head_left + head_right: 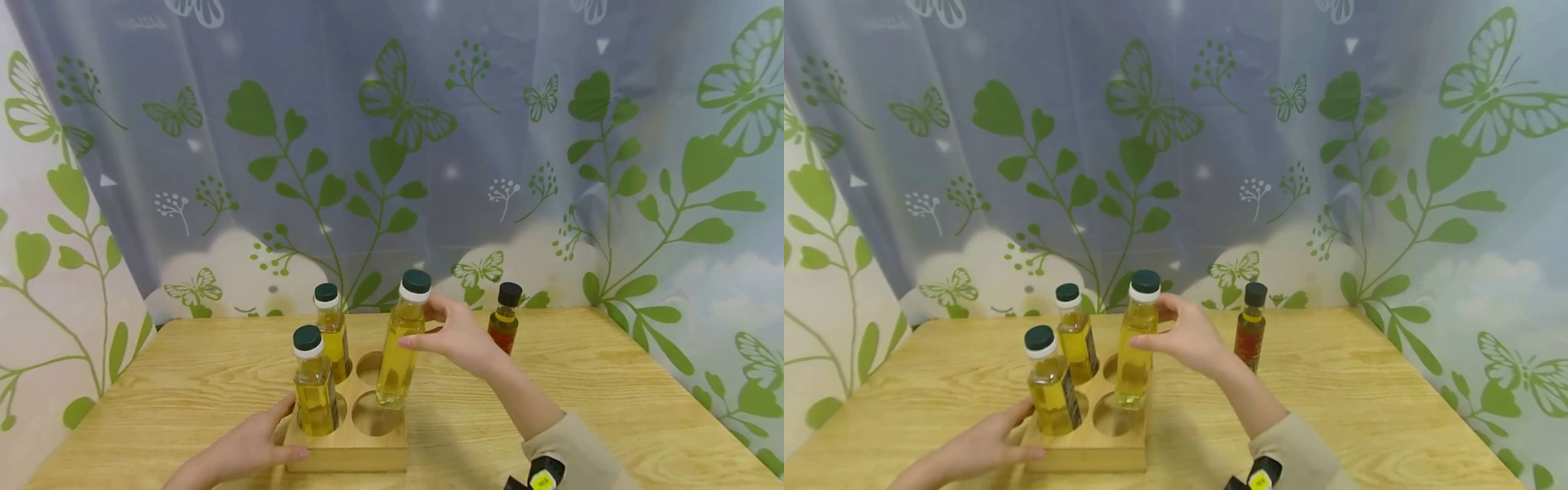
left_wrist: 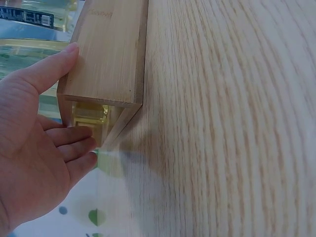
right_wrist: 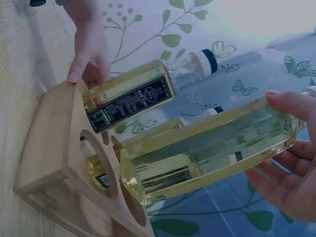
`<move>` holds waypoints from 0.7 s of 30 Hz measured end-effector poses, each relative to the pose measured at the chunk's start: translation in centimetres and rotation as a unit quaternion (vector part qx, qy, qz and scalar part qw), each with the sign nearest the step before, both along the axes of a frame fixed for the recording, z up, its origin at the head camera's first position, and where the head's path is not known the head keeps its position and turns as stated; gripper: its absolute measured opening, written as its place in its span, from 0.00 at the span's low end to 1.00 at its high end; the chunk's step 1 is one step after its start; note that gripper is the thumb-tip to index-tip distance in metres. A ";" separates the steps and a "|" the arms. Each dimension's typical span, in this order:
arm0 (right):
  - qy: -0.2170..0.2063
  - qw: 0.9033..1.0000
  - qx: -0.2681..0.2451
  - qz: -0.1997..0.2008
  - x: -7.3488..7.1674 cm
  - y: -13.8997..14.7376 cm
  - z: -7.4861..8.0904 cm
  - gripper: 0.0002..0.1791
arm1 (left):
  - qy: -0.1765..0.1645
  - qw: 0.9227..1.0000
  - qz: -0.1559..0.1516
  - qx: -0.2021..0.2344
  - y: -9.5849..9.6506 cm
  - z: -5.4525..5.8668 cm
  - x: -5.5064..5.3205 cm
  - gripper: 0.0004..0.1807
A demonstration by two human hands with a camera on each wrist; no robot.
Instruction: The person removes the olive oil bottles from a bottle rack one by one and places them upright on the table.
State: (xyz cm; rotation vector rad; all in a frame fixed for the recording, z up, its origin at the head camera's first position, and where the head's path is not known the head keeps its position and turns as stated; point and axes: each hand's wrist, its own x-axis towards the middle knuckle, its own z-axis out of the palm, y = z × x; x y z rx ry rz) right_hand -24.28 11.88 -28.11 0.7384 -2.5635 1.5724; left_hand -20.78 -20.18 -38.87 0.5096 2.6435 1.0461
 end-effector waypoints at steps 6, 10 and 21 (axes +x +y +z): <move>0.004 0.999 0.012 -0.033 -0.1 1.9 0.6 0.27 | -0.023 1.000 0.010 -0.002 0.0 0.0 -0.3 0.54; 0.016 0.998 0.023 -0.049 -0.1 3.3 0.4 0.25 | -0.033 0.999 0.016 -0.006 0.0 -0.1 -0.4 0.55; -0.012 0.996 0.040 -0.077 0.3 7.4 -1.3 0.29 | -0.041 0.999 0.029 -0.011 0.1 -0.2 -0.5 0.55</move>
